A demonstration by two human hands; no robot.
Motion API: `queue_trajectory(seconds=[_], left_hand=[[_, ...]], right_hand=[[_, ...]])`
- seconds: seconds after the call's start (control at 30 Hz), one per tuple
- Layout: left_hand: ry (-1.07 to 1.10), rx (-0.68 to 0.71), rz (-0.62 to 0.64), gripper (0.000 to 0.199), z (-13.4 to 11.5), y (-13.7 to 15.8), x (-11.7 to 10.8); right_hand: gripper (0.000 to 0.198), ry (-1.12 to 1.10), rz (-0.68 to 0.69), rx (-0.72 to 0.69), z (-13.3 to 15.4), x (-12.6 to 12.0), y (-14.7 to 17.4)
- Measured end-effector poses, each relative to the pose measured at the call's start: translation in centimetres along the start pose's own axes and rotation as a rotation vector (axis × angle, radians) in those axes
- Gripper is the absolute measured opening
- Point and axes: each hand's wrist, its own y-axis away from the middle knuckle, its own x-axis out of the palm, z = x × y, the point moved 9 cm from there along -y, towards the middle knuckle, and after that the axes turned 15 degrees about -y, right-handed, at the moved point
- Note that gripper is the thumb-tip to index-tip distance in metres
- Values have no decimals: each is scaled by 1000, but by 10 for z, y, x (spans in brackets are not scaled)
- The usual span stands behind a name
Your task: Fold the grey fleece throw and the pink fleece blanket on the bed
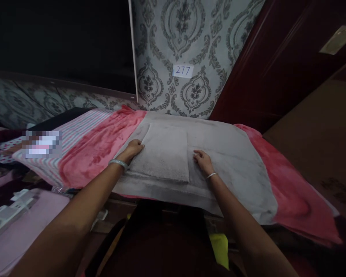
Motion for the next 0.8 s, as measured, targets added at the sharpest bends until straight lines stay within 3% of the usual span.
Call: queue_trajectory(seconds=[0.17,0.27,0.47,0.6,0.8], left_hand=[[-86,14,-20,16,-7,0,-4],[-162,10,-61,18,-12,5,-6],[-295,13,-211,51,-10,24,-21],[-238,-44,-98,73,6,16,-21],[-129,-64,-11,65,4,-4,-18]], right_hand=[[49,25,39,-10,11,42,-11],[66,49,3,-34,21,55,-23],[94,-24,-39,-18,18,62,-27],[90,-142,-57,52,12,64,-27],[87,-214,-50,90,22,77,-33]])
